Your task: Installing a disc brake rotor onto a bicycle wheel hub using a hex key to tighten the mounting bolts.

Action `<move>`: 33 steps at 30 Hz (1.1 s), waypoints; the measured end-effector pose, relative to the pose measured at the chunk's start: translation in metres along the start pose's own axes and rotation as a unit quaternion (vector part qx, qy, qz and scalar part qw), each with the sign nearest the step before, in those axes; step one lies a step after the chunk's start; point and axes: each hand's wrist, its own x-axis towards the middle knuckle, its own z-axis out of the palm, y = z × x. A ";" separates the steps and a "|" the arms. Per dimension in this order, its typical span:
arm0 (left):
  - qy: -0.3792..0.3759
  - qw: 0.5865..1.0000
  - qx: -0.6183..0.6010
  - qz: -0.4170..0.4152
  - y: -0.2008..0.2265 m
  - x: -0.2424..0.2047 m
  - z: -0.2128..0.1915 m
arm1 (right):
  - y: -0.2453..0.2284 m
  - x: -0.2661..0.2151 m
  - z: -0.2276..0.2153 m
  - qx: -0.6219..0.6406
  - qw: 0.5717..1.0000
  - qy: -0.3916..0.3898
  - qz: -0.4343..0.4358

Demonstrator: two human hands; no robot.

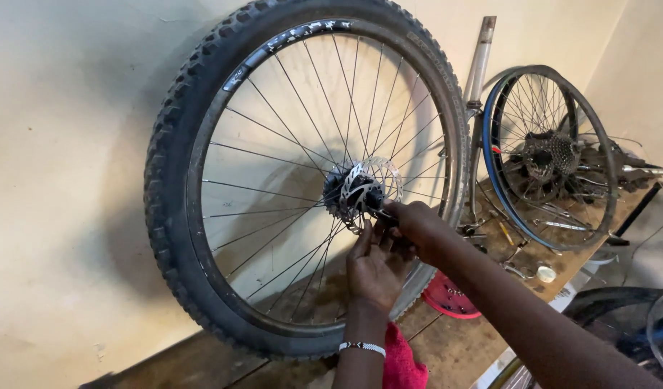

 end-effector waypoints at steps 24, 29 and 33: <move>0.023 0.999 -0.023 -0.014 0.002 0.019 -0.029 | -0.015 -0.029 0.003 0.234 0.956 -0.146 0.104; 0.034 0.999 -0.019 -0.024 -0.010 0.009 0.001 | -0.015 -0.051 -0.002 0.086 0.990 -0.107 0.014; 0.085 0.996 0.033 -0.008 -0.006 0.014 0.002 | -0.011 -0.060 -0.005 -0.290 0.914 0.047 -0.279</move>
